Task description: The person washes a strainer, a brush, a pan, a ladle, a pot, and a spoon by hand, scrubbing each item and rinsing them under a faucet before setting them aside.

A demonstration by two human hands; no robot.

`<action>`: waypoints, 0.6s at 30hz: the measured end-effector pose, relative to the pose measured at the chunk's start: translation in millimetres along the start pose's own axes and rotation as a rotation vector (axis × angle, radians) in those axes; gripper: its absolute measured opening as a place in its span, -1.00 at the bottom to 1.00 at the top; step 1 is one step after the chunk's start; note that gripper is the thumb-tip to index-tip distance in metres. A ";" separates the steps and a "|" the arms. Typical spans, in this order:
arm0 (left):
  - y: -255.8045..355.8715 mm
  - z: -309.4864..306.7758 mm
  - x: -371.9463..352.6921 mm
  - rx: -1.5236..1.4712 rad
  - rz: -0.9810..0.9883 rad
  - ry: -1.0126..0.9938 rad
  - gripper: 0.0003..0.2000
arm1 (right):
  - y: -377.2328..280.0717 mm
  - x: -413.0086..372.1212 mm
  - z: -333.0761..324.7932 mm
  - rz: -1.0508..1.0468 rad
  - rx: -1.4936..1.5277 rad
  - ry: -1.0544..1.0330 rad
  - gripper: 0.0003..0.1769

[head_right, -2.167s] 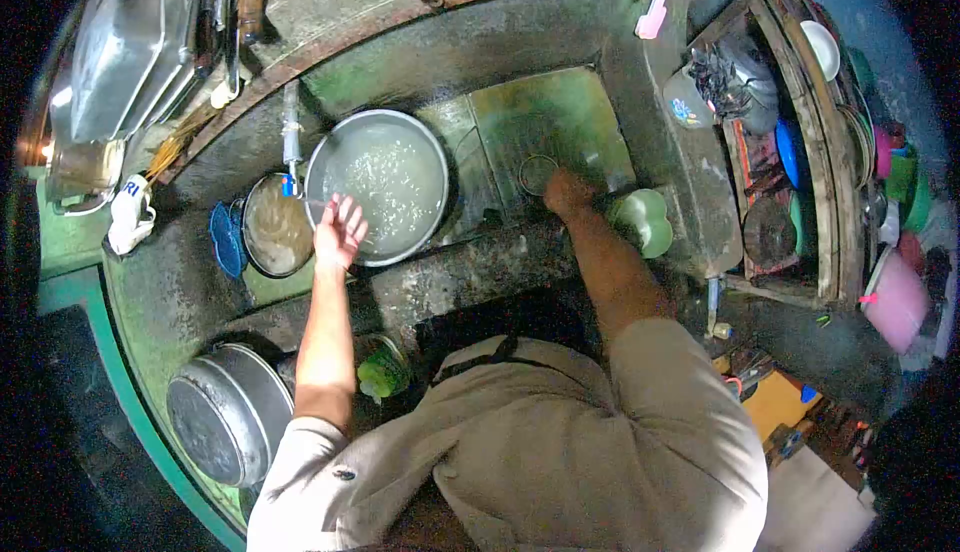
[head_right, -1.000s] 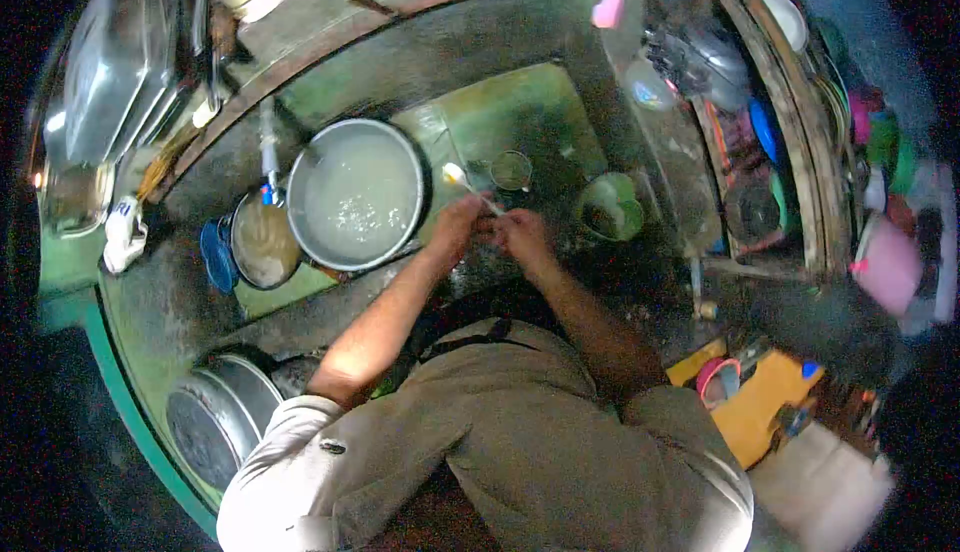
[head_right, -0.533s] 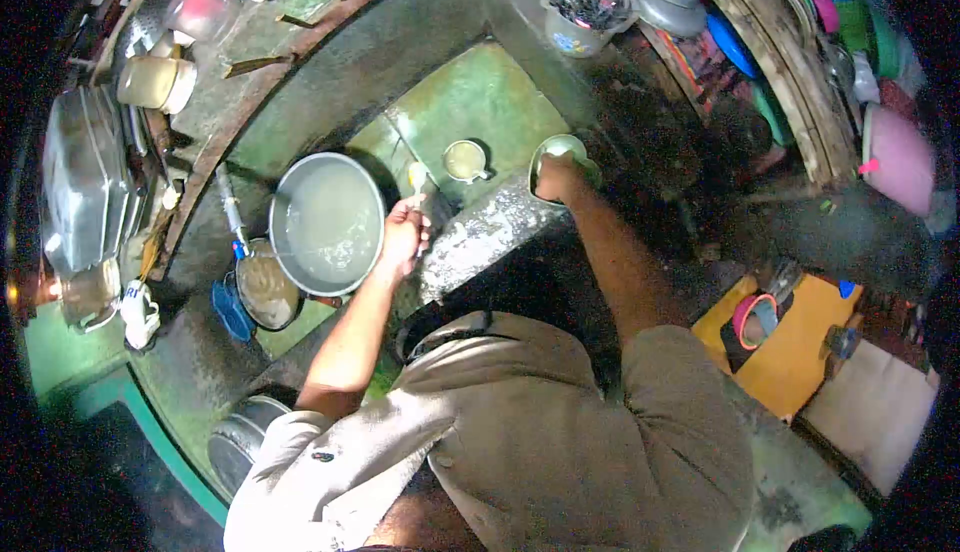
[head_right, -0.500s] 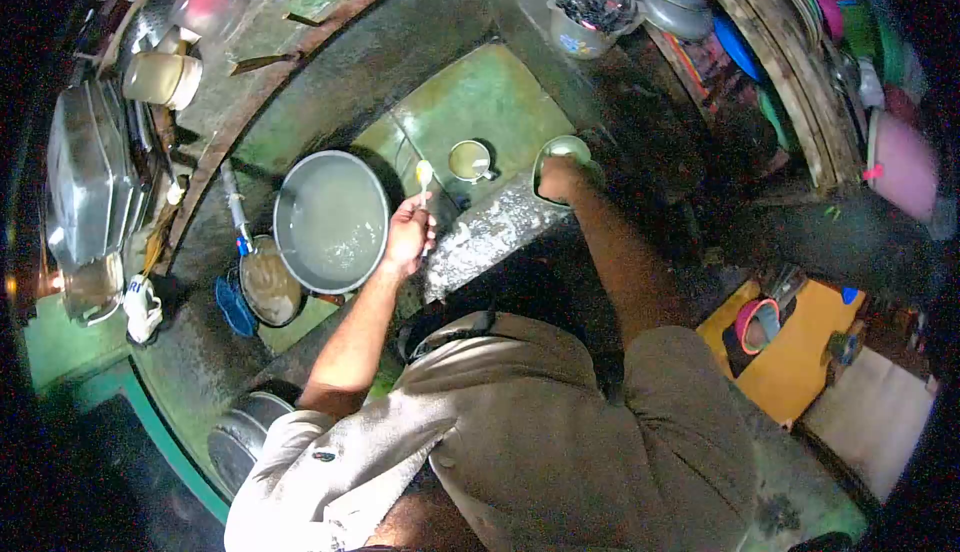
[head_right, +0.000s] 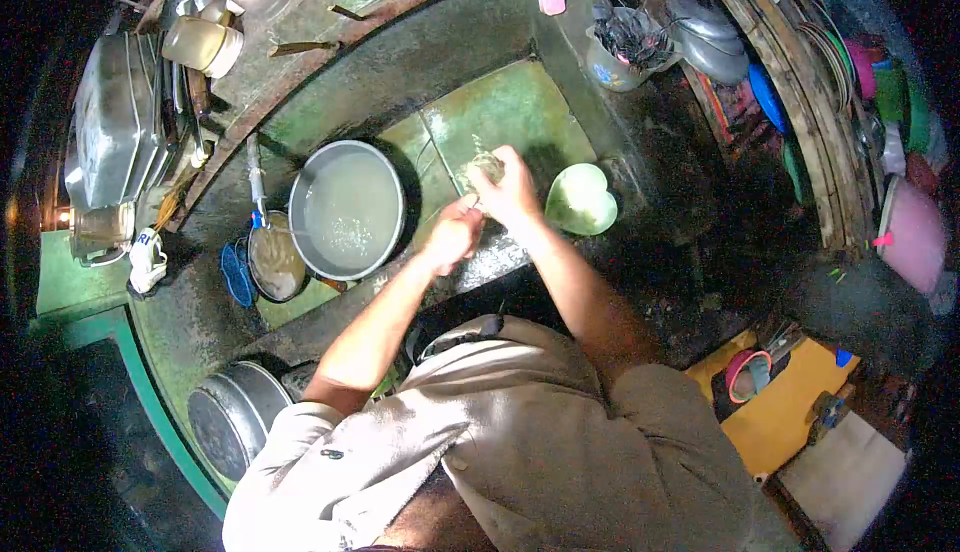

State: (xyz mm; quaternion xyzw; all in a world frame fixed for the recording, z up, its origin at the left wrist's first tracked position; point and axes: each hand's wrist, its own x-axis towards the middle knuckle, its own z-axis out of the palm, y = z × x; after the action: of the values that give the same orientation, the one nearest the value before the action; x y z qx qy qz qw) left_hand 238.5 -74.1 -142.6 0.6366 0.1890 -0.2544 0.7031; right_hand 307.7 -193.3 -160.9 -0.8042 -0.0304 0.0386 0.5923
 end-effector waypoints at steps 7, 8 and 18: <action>14.2 -9.3 -12.6 -0.140 0.088 0.093 -0.61 | -6.9 33.5 46.8 0.355 0.581 0.184 -0.78; 24.3 -9.2 -17.5 -0.228 0.050 0.106 -0.59 | -14.9 34.3 47.7 0.628 0.969 0.204 -0.80; 34.7 -22.1 -37.6 -0.286 0.048 0.104 -0.51 | -32.1 17.9 36.6 0.174 0.460 -0.106 -0.66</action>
State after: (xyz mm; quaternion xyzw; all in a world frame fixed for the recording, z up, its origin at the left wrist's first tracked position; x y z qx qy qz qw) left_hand 230.5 -45.8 -95.3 0.5466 0.2443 -0.1747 0.7817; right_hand 321.8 -147.3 -141.5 -0.6447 0.0177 0.1375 0.7518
